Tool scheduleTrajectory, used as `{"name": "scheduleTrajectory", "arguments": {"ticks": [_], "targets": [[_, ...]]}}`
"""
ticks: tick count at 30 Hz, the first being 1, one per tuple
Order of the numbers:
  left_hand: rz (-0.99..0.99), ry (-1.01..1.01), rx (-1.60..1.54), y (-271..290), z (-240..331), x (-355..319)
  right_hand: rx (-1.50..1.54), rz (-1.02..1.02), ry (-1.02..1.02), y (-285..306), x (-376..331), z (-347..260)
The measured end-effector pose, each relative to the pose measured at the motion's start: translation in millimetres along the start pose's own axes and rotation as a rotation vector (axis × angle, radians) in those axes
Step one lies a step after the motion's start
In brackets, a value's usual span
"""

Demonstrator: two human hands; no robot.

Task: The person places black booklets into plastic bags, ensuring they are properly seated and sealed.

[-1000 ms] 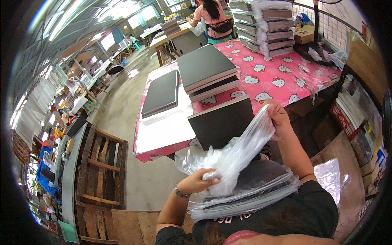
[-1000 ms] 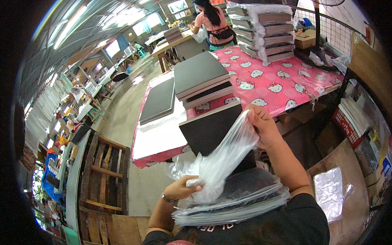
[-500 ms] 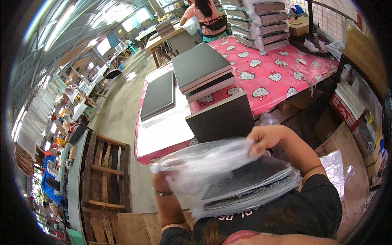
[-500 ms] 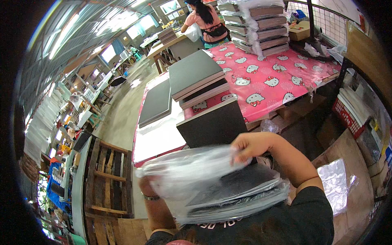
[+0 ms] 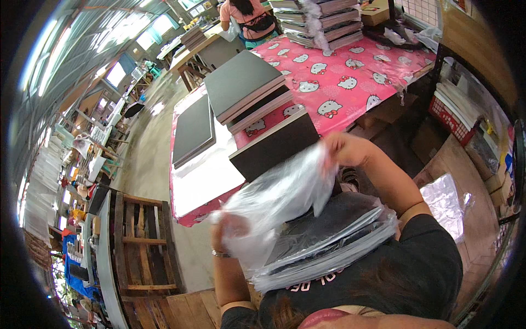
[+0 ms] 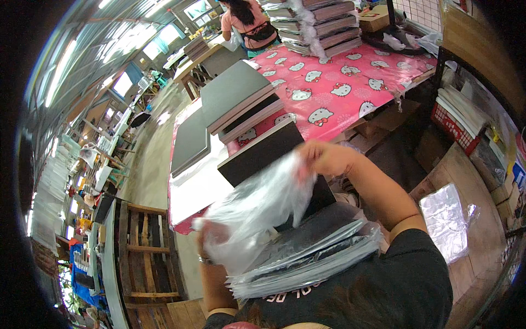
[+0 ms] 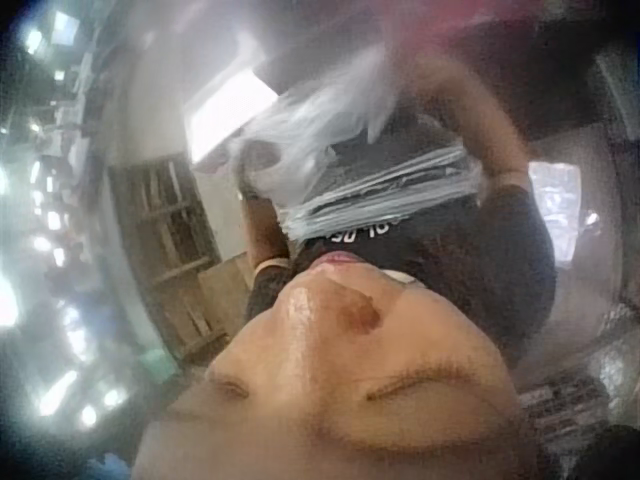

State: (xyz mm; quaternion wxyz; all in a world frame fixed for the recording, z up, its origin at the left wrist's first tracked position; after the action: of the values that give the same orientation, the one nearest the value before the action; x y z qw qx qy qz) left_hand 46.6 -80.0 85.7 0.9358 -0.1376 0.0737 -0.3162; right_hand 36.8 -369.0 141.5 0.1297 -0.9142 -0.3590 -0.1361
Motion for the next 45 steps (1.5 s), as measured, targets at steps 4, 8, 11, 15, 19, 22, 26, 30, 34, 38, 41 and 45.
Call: {"name": "scheduleTrajectory", "arguments": {"ticks": [4, 8, 11, 15, 19, 22, 26, 30, 34, 38, 41, 45], "targets": [[0.317, -0.218, -0.124, 12.1, 2.5, 28.1, 0.477, 0.460, 0.159, 64.1, -6.6, 0.4], [0.382, -0.246, 0.060, 55.1, 41.6, 67.1, 0.092, 0.483, 0.031, 69.1, 11.2, 2.8], [0.637, -0.584, 0.812, 69.7, 55.5, 88.1, -0.552, 0.694, 0.018, 91.3, 16.7, -7.2], [0.634, -0.432, 0.803, 21.6, 45.6, 94.6, -1.284, 0.858, 0.086, 73.3, -6.5, -10.2], [0.684, -0.518, 1.042, 10.3, 43.1, 47.5, -1.166, 0.836, 0.290, 40.5, -35.4, -32.1], [0.748, -0.504, 0.837, 2.2, 64.0, 7.0, -0.339, 0.713, -0.139, 55.8, -36.6, -0.8], [0.435, 0.053, 0.250, 4.7, 32.9, 39.5, 0.163, 0.618, -0.071, 58.0, -60.4, 5.3], [0.331, 0.346, 0.147, 54.4, -44.9, 48.7, 0.417, 0.522, -0.175, 68.6, -79.6, 90.0], [0.239, 0.445, 0.234, 89.0, -144.4, 52.7, 0.596, 0.474, -0.350, 62.9, -109.3, 187.0], [0.066, 0.593, 0.324, 72.5, -254.7, 65.2, 0.601, 0.626, -0.611, 99.8, -235.6, 333.4], [0.093, 0.642, 0.362, 93.3, -293.4, 34.0, 0.116, 0.511, -0.957, 112.9, -235.4, 344.3], [0.255, 0.458, 0.308, 144.8, -262.8, 6.4, -0.606, 0.256, -0.803, 104.7, -113.6, 228.6]]}}
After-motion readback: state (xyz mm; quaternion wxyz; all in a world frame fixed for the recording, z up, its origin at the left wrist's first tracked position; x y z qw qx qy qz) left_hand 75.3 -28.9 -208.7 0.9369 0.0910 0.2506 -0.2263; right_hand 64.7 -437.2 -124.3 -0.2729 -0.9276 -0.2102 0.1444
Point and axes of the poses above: each hand's wrist, its own x-axis towards the middle knuckle, its own y-axis out of the back of the hand, z = x × y, the point moved 10 cm from there along x, towards the middle knuckle, and after that the axes turned 1 degree about -z, right-handed, at the moved point
